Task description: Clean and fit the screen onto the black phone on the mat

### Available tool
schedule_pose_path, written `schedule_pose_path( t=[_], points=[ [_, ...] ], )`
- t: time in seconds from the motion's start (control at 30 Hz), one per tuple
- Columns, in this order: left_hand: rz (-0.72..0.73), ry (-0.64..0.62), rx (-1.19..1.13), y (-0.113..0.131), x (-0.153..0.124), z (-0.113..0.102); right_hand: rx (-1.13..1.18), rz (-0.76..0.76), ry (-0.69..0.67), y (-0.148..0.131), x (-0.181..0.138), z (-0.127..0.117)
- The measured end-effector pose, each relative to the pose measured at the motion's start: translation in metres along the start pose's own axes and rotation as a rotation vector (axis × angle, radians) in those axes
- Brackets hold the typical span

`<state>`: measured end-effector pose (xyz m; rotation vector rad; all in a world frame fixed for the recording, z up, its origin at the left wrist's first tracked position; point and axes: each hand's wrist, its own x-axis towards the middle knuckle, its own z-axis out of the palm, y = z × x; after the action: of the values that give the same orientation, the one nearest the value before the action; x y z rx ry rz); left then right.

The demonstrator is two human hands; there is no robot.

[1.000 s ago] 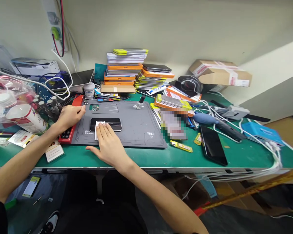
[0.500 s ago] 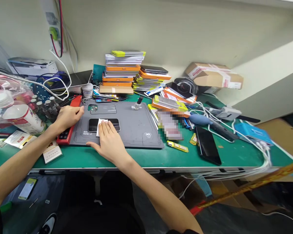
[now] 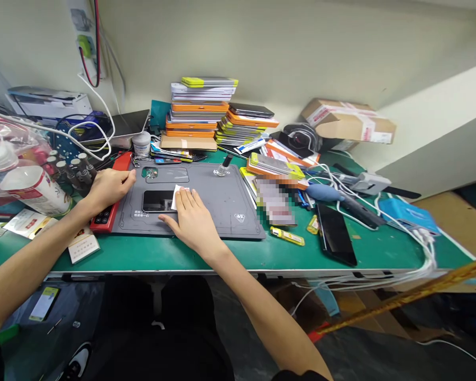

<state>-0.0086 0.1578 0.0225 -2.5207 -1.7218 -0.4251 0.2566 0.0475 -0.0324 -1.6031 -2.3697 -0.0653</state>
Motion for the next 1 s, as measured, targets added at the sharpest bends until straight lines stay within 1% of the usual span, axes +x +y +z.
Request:
schedule_pose_path(
  t=[0.13,0.23,0.3,0.47,0.57,0.63,0.77,0.83,0.9,1.0],
  points=[
    [-0.004,-0.001,-0.005,0.0,0.0,0.001,0.015,-0.003,0.042,0.0,-0.032,0.005],
    [-0.003,-0.006,-0.011,0.001,0.0,0.001,0.02,-0.004,0.046,0.002,-0.043,0.005],
    [-0.003,-0.007,-0.012,0.001,0.0,0.0,0.024,0.01,0.021,0.005,-0.038,0.003],
    [-0.001,-0.002,-0.005,0.002,0.0,-0.003,0.063,0.058,-0.053,0.02,-0.006,-0.002],
    [-0.001,-0.002,-0.001,0.002,0.0,-0.004,0.075,0.064,-0.051,0.021,-0.005,-0.002],
    [-0.007,-0.004,0.001,0.003,0.0,-0.004,0.062,0.052,-0.022,0.018,-0.017,-0.001],
    [-0.02,-0.017,-0.001,0.003,0.0,-0.002,0.05,0.01,0.06,0.007,-0.051,0.001],
    [-0.022,-0.027,-0.002,0.003,0.001,-0.001,0.048,0.004,0.075,0.006,-0.057,0.002],
    [-0.021,-0.03,-0.001,0.003,0.001,-0.001,0.051,0.013,0.05,0.009,-0.05,0.001],
    [-0.017,-0.016,-0.007,0.003,0.0,-0.001,0.074,0.043,-0.025,0.018,-0.023,0.0]
  ],
)
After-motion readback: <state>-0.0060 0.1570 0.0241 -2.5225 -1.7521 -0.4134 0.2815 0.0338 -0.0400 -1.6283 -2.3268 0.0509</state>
